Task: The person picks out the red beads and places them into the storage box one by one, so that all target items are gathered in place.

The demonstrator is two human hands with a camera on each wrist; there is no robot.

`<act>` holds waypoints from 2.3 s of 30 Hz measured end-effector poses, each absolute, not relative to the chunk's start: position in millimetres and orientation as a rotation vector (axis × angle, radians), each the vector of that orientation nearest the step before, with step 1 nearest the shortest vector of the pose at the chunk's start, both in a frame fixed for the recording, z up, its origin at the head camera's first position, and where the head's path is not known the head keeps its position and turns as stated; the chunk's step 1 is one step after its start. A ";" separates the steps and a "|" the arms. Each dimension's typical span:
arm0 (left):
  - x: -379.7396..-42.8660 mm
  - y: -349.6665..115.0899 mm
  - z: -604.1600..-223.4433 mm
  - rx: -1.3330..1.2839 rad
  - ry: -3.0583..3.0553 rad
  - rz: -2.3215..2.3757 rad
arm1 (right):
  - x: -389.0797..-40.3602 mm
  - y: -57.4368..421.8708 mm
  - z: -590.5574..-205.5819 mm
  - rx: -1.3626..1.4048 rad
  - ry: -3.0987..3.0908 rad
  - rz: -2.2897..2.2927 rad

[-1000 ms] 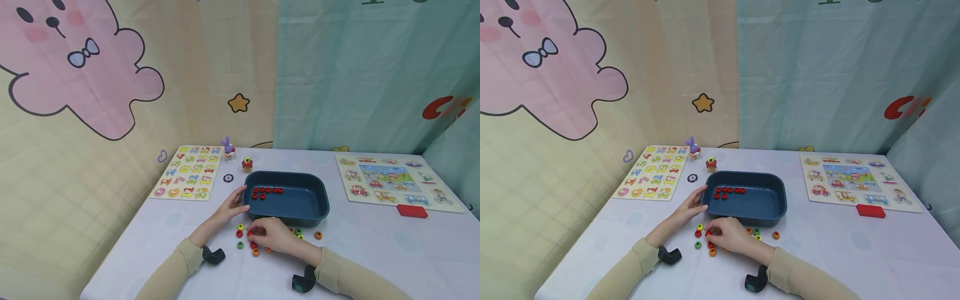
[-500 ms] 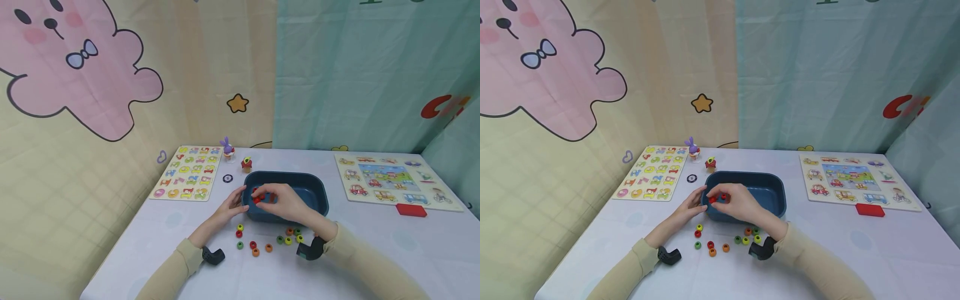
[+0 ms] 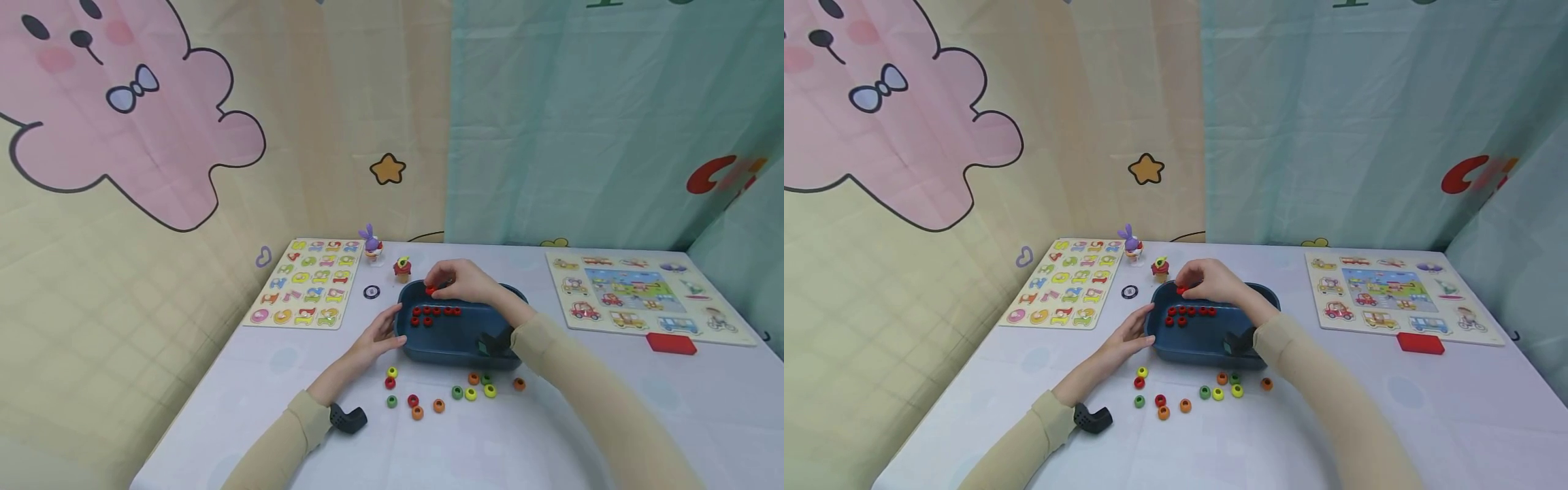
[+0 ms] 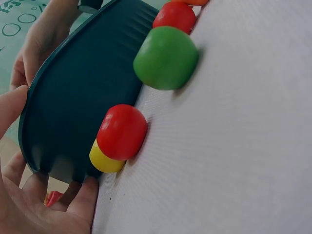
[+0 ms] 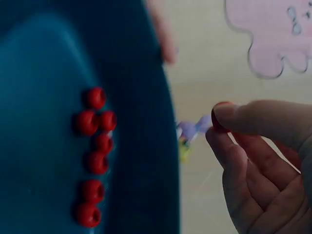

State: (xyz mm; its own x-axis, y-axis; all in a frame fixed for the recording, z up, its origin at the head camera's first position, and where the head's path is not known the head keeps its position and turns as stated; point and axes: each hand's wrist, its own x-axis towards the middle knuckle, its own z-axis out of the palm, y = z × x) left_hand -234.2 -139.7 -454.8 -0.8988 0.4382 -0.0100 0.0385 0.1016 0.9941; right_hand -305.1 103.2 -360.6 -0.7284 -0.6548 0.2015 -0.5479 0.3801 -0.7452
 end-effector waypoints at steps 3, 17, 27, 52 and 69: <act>-234.4 -139.8 -455.4 0.481 2.080 1.870 | -317.8 104.9 -374.8 -1.042 2.451 -1.240; -233.0 -139.1 -455.8 0.454 2.089 1.872 | -331.1 103.3 -412.4 -0.944 2.393 -0.899; -233.4 -139.4 -456.7 0.450 2.077 1.873 | -326.6 99.6 -406.0 -0.937 2.455 -0.871; -235.5 -142.2 -458.7 0.528 2.081 1.854 | -197.2 80.2 -386.9 -1.466 2.226 -1.140; -221.3 -137.9 -431.2 0.519 2.081 1.813 | -192.0 74.6 -440.2 -1.428 2.277 -0.935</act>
